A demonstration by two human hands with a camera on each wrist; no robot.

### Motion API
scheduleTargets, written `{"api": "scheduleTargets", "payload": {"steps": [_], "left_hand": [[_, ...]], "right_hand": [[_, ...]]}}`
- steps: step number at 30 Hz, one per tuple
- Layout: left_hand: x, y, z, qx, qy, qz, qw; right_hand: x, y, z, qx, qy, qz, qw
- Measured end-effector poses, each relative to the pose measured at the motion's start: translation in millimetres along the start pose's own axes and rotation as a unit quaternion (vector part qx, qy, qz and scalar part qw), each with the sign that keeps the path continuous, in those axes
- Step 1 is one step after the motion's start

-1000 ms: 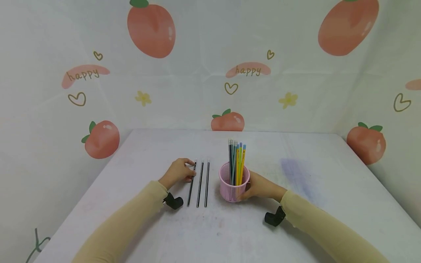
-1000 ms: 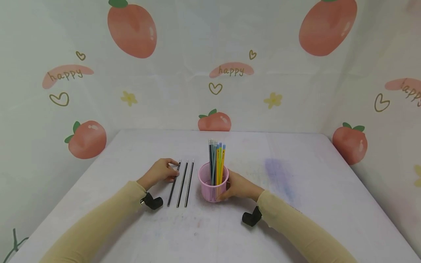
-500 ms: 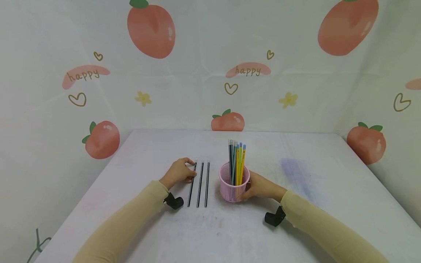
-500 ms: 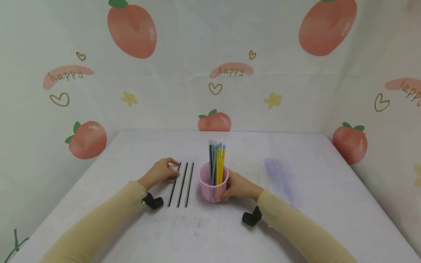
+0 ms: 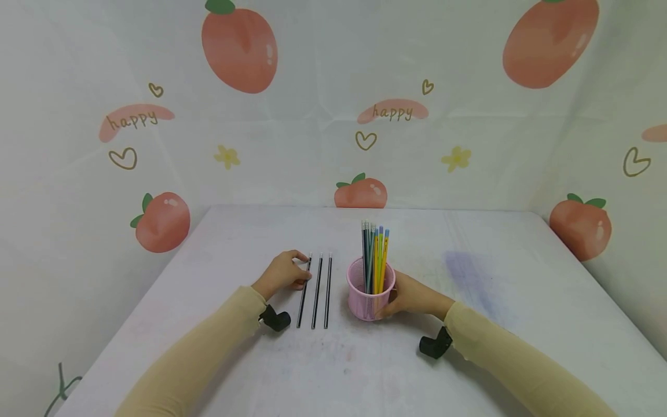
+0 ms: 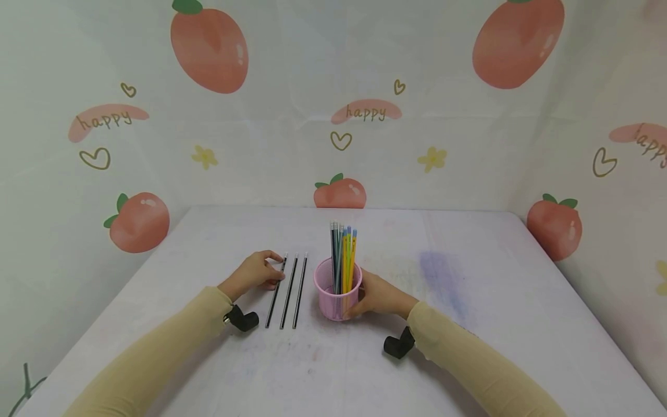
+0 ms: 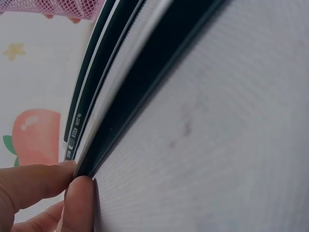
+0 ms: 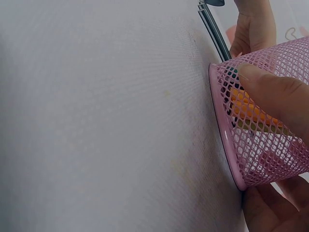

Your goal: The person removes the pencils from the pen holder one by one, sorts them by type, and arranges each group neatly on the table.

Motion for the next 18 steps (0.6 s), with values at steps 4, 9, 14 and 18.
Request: {"api": "scheduleTargets", "payload": {"steps": [4, 9, 14, 18], "left_hand": [[-1.9, -0.3, 1.5, -0.001, 0.000, -0.006, 1.0000], [-4.3, -1.1, 3.2, -0.007, -0.002, -0.015, 0.9999], [-3.6, -3.0, 1.9, -0.013, -0.006, -0.025, 0.9996], [-1.7, -7.7, 1.3, -0.011, -0.004, -0.024, 0.9996]], "right_hand": [[0.3, 0.2, 0.4, 0.001, -0.001, -0.002, 1.0000], [0.4, 0.5, 0.9, 0.001, -0.004, -0.002, 1.0000], [0.7, 0.2, 0.6, 0.003, 0.000, -0.003, 1.0000], [0.8, 0.0, 0.5, 0.002, 0.001, -0.004, 1.0000]]}}
Point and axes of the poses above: each hand's wrist, its own z-axis towards the middle knuckle, its own y-axis out of the palm, x = y × z, the point moved 4 cm from there along z, towards the middle knuckle, and after that the axes turned 2 degrees about y, right-handed, at the moved point
